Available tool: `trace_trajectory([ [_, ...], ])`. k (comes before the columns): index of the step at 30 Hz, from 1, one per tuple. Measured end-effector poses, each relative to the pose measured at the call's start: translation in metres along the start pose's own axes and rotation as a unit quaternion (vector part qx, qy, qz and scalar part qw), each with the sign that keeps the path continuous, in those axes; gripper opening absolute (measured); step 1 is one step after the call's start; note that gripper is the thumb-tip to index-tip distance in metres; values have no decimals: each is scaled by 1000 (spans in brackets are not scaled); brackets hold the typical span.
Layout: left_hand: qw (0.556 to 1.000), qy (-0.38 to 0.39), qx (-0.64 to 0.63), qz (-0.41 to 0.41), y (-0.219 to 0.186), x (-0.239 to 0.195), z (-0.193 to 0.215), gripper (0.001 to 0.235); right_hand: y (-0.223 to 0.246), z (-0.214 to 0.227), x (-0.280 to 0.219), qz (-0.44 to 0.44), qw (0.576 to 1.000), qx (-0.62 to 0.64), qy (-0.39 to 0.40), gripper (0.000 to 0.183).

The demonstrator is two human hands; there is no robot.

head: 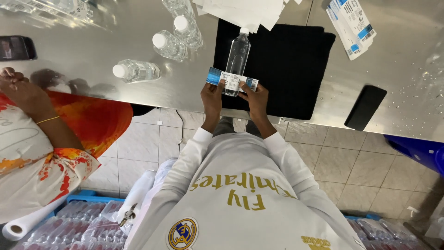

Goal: The person repeatedly picks up clear plastic water bottles and wraps printed paper labels around them by hand. They place the labeled bottles aside on the table and continue the process with additional bottles from a nearby stack.

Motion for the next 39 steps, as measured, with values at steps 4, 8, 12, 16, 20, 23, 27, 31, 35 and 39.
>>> trace_trajectory([
  [4, 999, 43, 24, -6, -11, 2, -7, 20, -14, 7, -1, -9, 1000, 5, 0, 33],
  [8, 998, 37, -5, 50, -2, -6, -13, 25, 26, 25, -13, 121, 983, -137, 2, 65],
  [12, 994, 41, -38, 92, -12, -30, -25, 26, 106, 12, -38, 343, 887, -303, 57, 43],
  [16, 983, 34, -139, 116, -13, -30, -30, 35, 76, -23, -24, 276, 896, -319, 143, 47],
  [20, 985, 15, -137, 107, 6, -15, -24, 32, 62, -48, -21, 123, 928, -282, 209, 90],
  [23, 985, -1, -133, 106, -13, -22, -24, 31, 37, -44, -8, 21, 954, -225, 198, 103],
  [27, 994, -19, -62, 87, 32, 18, -7, 33, 45, -55, -10, -102, 971, -133, 173, 113],
  [31, 997, -6, -17, 75, 30, 27, -2, 30, -28, -57, 26, -146, 976, 27, 162, 68],
  [35, 1000, -19, 1, 23, -43, -20, 2, 51, -20, -73, 15, -143, 967, 149, 151, 46],
  [39, 986, -84, -10, -145, -68, -58, 23, 74, 3, -65, 13, -47, 955, 221, 194, 57],
])
Point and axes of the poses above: each hand's wrist, its own x-axis towards the middle knuckle, its own z-axis out of the back of the hand, y = z × x, the point moved 9 cm from there along x, towards the middle knuckle, and after that the axes turned 13 degrees about z, right-handed, at the moved point
